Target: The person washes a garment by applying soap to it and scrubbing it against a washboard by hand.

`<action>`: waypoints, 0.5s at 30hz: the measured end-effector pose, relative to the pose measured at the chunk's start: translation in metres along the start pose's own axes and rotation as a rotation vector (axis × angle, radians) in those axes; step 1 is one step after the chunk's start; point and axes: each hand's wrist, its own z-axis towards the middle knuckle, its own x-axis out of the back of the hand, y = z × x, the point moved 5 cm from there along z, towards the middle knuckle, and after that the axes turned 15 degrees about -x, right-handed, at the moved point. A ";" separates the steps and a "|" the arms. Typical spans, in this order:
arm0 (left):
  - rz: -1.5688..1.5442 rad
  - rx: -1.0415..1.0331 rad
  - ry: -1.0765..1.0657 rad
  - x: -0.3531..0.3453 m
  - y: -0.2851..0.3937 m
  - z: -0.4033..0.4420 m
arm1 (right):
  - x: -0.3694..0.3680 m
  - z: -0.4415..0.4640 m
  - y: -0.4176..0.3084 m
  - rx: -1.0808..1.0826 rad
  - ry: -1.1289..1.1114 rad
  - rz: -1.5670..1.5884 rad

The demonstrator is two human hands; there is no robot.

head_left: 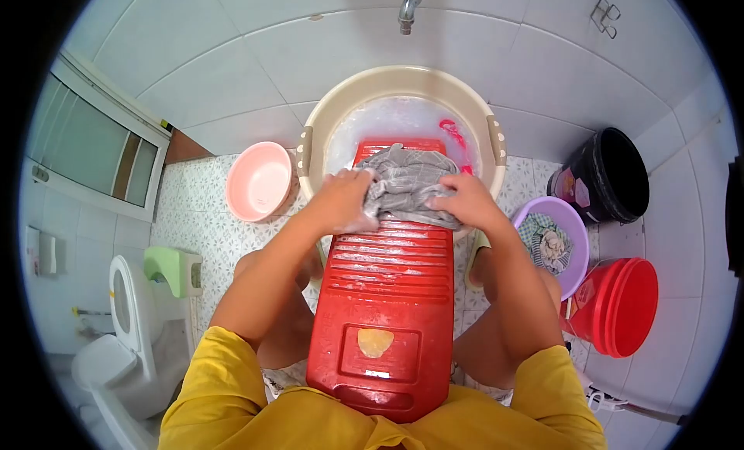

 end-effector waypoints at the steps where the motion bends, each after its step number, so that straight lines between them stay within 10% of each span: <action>1: 0.033 0.025 -0.014 0.007 -0.004 -0.005 | 0.010 -0.001 -0.001 -0.036 0.018 -0.041; 15: -1.263 0.376 0.422 0.000 -0.032 -0.037 | 0.011 -0.008 -0.005 0.113 0.171 -0.173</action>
